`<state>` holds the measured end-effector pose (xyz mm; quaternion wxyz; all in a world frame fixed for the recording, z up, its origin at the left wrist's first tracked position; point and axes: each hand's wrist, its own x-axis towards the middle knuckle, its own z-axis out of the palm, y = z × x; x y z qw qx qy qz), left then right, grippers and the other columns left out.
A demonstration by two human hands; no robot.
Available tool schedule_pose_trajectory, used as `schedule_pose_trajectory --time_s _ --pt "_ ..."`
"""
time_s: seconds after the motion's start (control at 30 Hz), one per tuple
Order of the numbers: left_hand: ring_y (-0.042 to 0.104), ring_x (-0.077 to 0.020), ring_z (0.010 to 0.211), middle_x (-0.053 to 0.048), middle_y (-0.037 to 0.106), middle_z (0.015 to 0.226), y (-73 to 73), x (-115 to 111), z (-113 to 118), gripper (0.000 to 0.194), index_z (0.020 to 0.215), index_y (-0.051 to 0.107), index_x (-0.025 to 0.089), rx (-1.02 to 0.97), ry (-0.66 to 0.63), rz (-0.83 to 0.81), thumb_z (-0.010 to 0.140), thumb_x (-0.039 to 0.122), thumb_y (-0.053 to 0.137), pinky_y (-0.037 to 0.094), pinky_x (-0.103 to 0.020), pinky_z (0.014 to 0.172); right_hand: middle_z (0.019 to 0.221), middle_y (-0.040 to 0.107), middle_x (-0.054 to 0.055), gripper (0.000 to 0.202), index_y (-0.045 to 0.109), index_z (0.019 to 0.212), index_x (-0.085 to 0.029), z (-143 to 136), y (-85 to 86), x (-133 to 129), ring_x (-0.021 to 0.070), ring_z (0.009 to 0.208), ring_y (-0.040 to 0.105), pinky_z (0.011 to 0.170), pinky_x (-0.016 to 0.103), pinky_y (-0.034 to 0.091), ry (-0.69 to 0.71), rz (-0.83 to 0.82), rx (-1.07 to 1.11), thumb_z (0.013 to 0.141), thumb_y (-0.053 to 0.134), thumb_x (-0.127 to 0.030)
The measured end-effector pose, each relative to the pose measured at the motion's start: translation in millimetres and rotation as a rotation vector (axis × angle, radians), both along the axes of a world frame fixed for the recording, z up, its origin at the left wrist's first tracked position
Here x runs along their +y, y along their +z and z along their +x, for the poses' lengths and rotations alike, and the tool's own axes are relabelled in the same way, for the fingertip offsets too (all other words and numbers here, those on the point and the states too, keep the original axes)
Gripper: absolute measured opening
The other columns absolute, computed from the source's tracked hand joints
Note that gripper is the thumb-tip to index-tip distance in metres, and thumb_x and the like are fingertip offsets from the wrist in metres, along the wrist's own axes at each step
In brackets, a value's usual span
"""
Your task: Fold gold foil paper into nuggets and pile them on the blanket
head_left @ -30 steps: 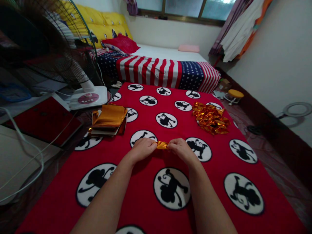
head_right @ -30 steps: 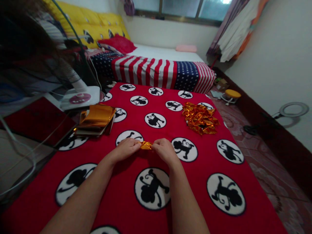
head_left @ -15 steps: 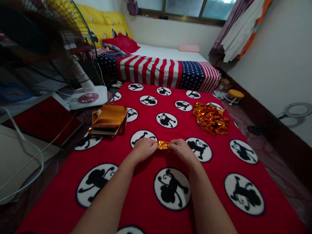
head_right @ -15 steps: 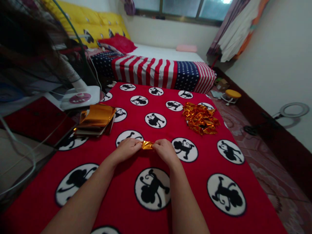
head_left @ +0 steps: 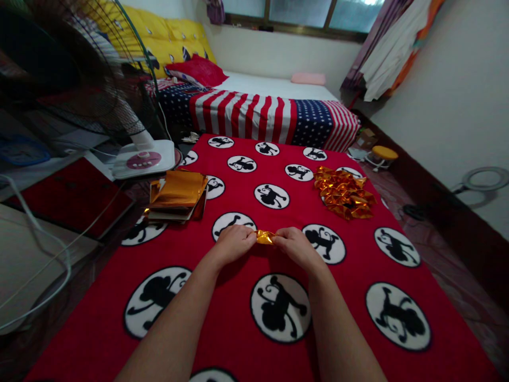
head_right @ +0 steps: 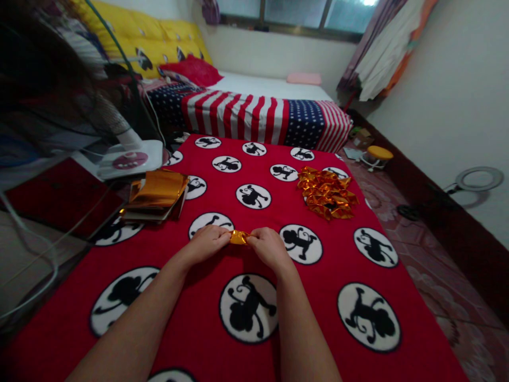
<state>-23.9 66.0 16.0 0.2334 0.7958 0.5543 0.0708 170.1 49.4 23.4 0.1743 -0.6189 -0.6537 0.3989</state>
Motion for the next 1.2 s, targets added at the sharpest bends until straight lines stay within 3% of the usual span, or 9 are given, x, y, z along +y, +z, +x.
schedule_pose_trajectory --time_s 0.27,0.47,0.7,0.9,1.2 --pt "0.06 -0.0198 0.069 -0.006 0.07 0.074 2.5 -0.6 1.2 0.037 0.071 0.069 0.019 0.009 0.023 -0.016 0.085 0.029 0.036 0.032 -0.027 0.058 0.051 0.048 -0.003 0.019 0.058 0.06 -0.017 0.3 -6.4 1.6 0.0102 0.049 0.041 0.049 0.025 0.023 -0.017 -0.015 0.057 0.074 0.05 -0.028" --pt "0.054 -0.0165 0.064 -0.003 0.063 0.067 1.7 1.7 -3.1 0.041 0.063 0.061 0.019 -0.151 0.03 -0.063 0.088 0.033 0.032 0.03 -0.026 0.057 0.052 0.047 -0.004 0.026 0.051 0.058 -0.018 1.2 -7.7 0.4 0.0094 0.049 0.042 0.048 0.022 0.027 -0.027 0.018 0.167 0.078 0.052 -0.034" --pt "0.055 -0.0157 0.068 -0.002 0.064 0.072 -7.7 -0.8 -3.5 0.038 0.077 0.06 0.02 -0.298 0.103 0.013 0.093 0.037 0.03 0.035 -0.025 0.063 0.067 0.061 0.001 0.024 0.06 0.079 -0.017 -4.0 -9.3 0.7 0.0122 0.054 0.052 0.05 0.022 0.039 -0.211 0.181 0.377 0.074 0.061 -0.04" --pt "0.056 -0.0158 0.068 -0.002 0.064 0.072 -9.2 0.0 -1.4 0.036 0.079 0.062 0.02 -0.307 0.149 0.049 0.093 0.035 0.032 0.035 -0.024 0.063 0.076 0.067 0.005 0.03 0.058 0.087 -0.018 -7.6 -6.9 0.0 0.0162 0.061 0.062 0.057 0.026 0.048 -0.284 0.186 0.482 0.07 0.064 -0.042" --pt "0.06 -0.0164 0.072 -0.003 0.067 0.075 -13.1 -1.3 4.0 0.031 0.085 0.066 0.021 -0.269 0.216 0.115 0.091 0.034 0.038 0.035 -0.024 0.064 0.068 0.064 0.002 0.016 0.063 0.075 -0.017 -7.1 -10.2 -2.3 0.0148 0.062 0.058 0.059 0.023 0.043 -0.321 0.403 0.303 0.078 0.057 -0.031"
